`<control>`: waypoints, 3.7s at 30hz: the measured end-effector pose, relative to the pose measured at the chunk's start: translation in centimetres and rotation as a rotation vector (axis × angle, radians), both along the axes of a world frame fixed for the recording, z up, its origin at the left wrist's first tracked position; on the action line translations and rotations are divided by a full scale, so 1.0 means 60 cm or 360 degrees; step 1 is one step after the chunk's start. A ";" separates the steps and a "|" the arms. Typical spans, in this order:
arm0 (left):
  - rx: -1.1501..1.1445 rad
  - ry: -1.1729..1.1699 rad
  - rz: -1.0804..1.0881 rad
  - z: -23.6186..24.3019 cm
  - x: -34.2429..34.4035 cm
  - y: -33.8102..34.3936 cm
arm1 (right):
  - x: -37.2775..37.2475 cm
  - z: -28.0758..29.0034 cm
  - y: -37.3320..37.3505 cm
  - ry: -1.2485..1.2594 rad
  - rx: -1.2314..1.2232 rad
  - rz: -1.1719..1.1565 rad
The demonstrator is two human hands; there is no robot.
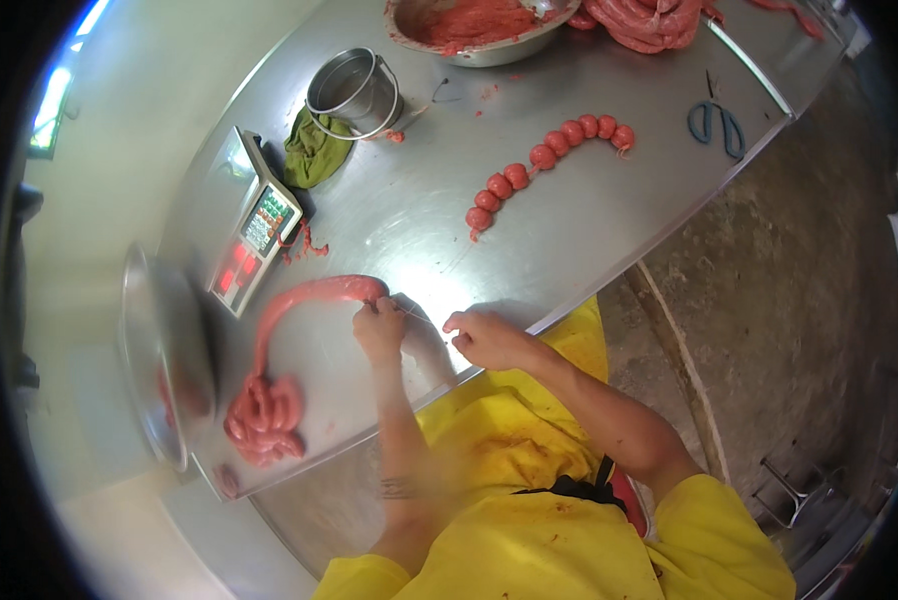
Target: The person ties and twists a long sausage casing into linked segments on a stainless steel countertop. They use a thin string to tie off sections and occasionally use scissors to cut the string. The finished linked sausages are placed on the table.
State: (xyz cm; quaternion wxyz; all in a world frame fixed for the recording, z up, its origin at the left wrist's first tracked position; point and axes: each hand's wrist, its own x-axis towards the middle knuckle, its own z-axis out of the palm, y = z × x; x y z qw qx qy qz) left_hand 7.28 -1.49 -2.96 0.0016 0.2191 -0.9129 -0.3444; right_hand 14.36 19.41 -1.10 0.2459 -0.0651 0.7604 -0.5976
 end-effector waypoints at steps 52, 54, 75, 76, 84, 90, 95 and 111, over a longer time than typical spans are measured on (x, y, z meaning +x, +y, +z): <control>0.1059 0.0603 -0.0495 -0.023 -0.005 -0.051 | -0.253 0.088 -0.150 0.0685 0.1053 0.0266; 0.1109 0.0549 -0.0455 -0.024 0.004 -0.050 | -0.300 0.093 -0.172 0.0311 0.1322 0.0607; 0.1924 -0.0210 -0.0184 0.007 0.014 -0.074 | -0.144 0.004 -0.171 0.0941 0.0320 -0.0564; 0.1921 -0.0238 -0.0192 0.005 0.014 -0.078 | -0.135 0.000 -0.175 0.1039 0.0325 -0.0506; 0.2074 -0.0460 -0.0161 0.004 -0.021 -0.083 | -0.103 -0.005 -0.176 0.1230 0.0384 -0.0382; 0.1354 -0.0417 -0.0575 0.030 -0.034 -0.075 | -0.022 0.009 -0.064 0.0855 0.1286 -0.1036; 0.1984 -0.0305 -0.0311 0.052 -0.043 -0.096 | 0.096 0.012 0.077 0.0478 0.1850 -0.0554; 0.2265 -0.0270 -0.0053 0.047 0.045 -0.106 | 0.018 0.014 -0.123 0.0835 0.1079 -0.0495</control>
